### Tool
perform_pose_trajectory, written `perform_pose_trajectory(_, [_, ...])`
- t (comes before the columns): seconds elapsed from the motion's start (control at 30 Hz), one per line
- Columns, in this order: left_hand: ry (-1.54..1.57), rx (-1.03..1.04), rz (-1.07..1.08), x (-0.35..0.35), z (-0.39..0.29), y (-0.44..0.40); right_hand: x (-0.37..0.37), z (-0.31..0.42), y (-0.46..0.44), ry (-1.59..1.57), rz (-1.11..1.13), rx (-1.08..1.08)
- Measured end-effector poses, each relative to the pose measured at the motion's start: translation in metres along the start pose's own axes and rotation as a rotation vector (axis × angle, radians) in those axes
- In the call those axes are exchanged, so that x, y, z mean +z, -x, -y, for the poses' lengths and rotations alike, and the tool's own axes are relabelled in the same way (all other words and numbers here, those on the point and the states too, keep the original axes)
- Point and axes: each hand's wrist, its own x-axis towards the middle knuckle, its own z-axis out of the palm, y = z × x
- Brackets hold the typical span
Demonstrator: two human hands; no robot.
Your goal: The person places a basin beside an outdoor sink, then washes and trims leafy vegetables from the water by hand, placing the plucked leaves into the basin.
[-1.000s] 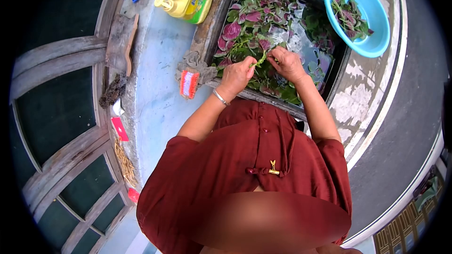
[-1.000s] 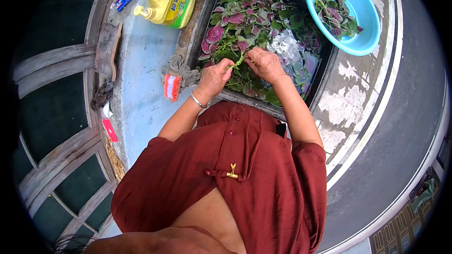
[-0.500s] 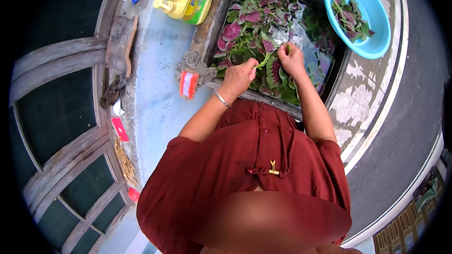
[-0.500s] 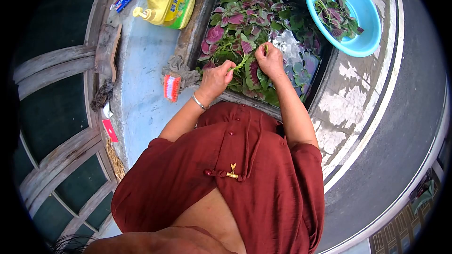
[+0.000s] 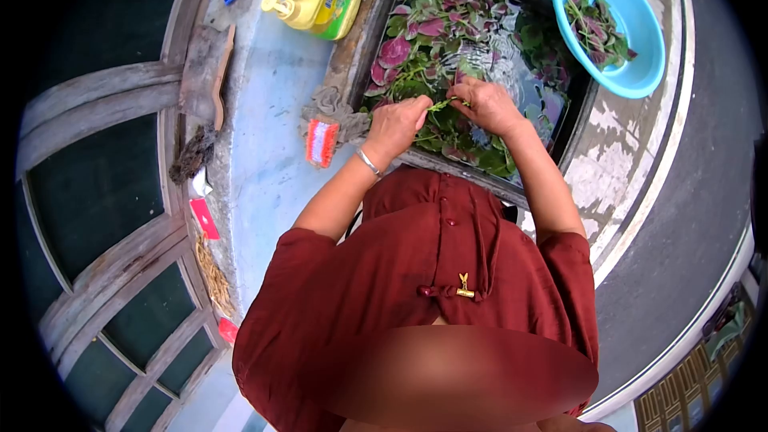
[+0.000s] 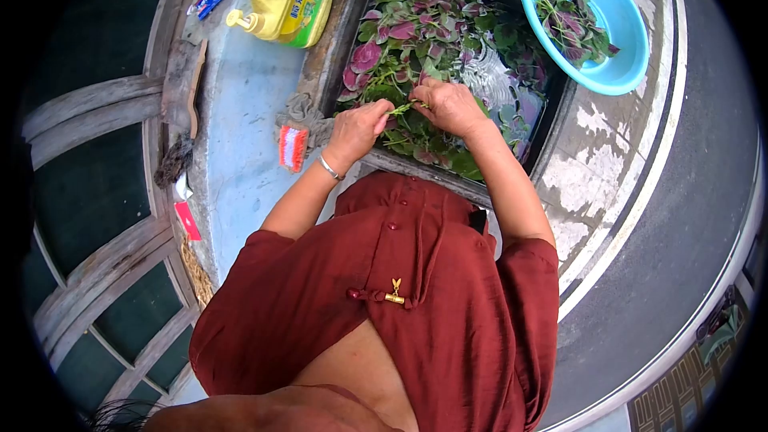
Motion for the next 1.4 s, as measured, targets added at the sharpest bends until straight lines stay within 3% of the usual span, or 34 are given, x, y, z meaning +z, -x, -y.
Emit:
perform_pose_trajectory(0.17, [-0.016, -0.040, -0.015, 0.005, 0.002, 0.002, 0.009, 0.006, -0.004, 0.101, 0.047, -0.008])
perform_pose_trajectory(0.27, [-0.016, -0.084, 0.001, 0.011, 0.000, 0.003, 0.027, 0.012, -0.006, 0.052, -0.033, 0.149])
perform_pose_trajectory(0.37, [-0.016, -0.113, -0.010, 0.011, 0.000, 0.001, 0.055, -0.006, -0.008, -0.196, -0.381, 0.545])
perform_pose_trajectory(0.4, [-0.017, -0.122, -0.021, 0.010, 0.000, 0.001, 0.046, -0.009, -0.007, -0.306, -0.344, 0.736])
perform_pose_trajectory(0.43, [-0.021, -0.121, -0.023, 0.009, 0.003, 0.001, 0.045, -0.015, -0.004, -0.307, -0.346, 0.732])
perform_pose_trajectory(0.5, [0.659, -0.469, 0.093, 0.012, 0.009, 0.004, 0.043, -0.024, 0.005, -1.038, -0.390, 0.733])
perform_pose_trajectory(0.53, [0.661, -0.465, 0.099, 0.016, 0.015, 0.006, 0.042, -0.025, 0.009, -1.037, -0.397, 0.738])
perform_pose_trajectory(0.6, [1.278, -0.707, 0.112, 0.022, 0.025, 0.009, 0.038, -0.027, 0.013, -1.236, -0.417, 0.653])
perform_pose_trajectory(0.67, [1.336, -0.742, 0.127, 0.024, 0.028, 0.011, 0.034, -0.026, 0.013, -1.195, -0.442, 0.605])
perform_pose_trajectory(0.73, [1.428, -0.757, 0.140, 0.025, 0.028, 0.011, 0.022, -0.015, 0.011, -1.014, -0.506, 0.411])
perform_pose_trajectory(0.8, [1.429, -0.749, 0.156, 0.024, 0.025, 0.011, 0.020, -0.003, 0.009, -0.724, -0.509, 0.430])
perform_pose_trajectory(0.9, [1.446, -0.729, 0.171, 0.026, 0.023, 0.011, 0.020, 0.013, 0.001, -0.444, -0.499, 0.250])
perform_pose_trajectory(1.17, [1.488, -0.715, 0.165, 0.025, 0.013, 0.012, 0.036, 0.021, -0.005, -0.273, -0.505, 0.206])
perform_pose_trajectory(1.27, [1.480, -0.727, 0.189, 0.028, 0.014, 0.013, 0.041, 0.018, -0.007, -0.188, -0.477, 0.242])
perform_pose_trajectory(1.33, [1.595, -0.724, 0.235, 0.029, 0.014, 0.015, 0.044, 0.014, -0.012, -0.298, -0.639, 0.391])
perform_pose_trajectory(1.37, [1.594, -0.724, 0.234, 0.028, 0.013, 0.016, 0.040, 0.010, -0.009, -0.356, -0.552, 0.665])
perform_pose_trajectory(1.4, [1.732, -0.726, 0.224, 0.026, 0.012, 0.018, 0.043, -0.001, -0.006, -0.503, -0.553, 0.693])
